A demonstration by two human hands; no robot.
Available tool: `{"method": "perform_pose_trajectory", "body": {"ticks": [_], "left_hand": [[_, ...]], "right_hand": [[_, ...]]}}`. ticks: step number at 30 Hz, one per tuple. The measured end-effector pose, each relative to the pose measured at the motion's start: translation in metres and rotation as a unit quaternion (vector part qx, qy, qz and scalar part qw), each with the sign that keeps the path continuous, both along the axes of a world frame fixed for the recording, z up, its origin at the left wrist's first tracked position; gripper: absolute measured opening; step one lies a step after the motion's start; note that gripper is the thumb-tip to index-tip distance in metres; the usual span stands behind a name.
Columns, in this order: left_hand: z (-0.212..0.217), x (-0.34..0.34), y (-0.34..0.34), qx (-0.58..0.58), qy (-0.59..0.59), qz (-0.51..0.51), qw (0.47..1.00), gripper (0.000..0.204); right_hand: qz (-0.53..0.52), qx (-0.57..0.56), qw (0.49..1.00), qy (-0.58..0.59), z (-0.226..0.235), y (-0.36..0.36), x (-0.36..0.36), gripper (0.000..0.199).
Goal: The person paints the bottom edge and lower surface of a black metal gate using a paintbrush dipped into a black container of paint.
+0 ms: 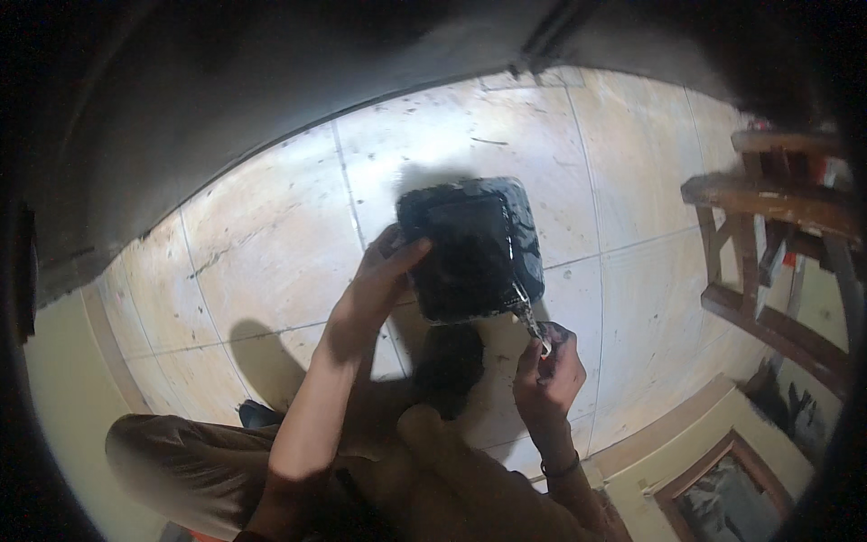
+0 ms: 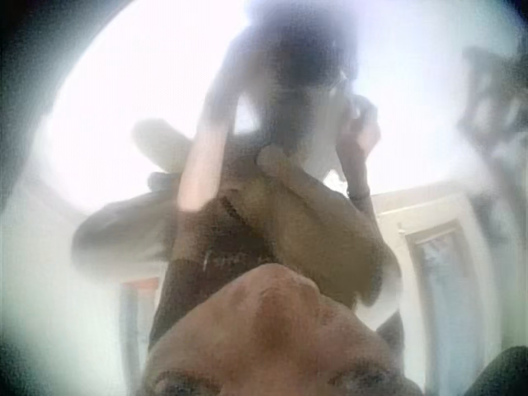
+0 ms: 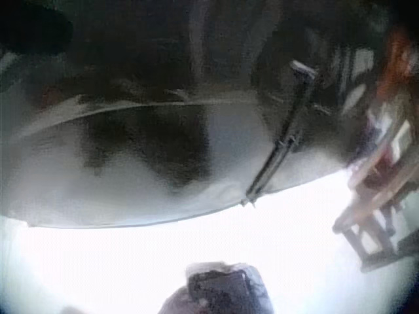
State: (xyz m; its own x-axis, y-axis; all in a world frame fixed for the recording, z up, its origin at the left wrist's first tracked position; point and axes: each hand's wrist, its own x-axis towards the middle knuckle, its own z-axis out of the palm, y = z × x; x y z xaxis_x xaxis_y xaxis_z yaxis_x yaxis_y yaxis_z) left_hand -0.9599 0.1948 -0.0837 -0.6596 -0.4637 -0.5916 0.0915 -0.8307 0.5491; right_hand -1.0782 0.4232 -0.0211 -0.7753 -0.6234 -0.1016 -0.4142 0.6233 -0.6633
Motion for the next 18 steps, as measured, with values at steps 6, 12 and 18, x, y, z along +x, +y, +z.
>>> {"method": "perform_pose_trajectory", "body": {"ticks": [6, 12, 18], "left_hand": [[-0.019, -0.033, -0.021, -0.032, -0.073, -0.01, 0.997, 0.077], [-0.007, -0.039, -0.056, -0.04, -0.056, -0.047, 0.997, 0.081], [-0.01, -0.005, -0.068, -0.05, -0.128, -0.057, 0.989, 0.059]], "right_hand": [[-0.065, -0.082, 0.979, -0.177, 0.0, -0.017, -0.034, 0.02], [-0.06, -0.095, 0.98, -0.164, -0.007, -0.033, -0.046, 0.021], [-0.084, -0.085, 0.972, -0.202, -0.004, -0.055, -0.026, 0.019]]}}
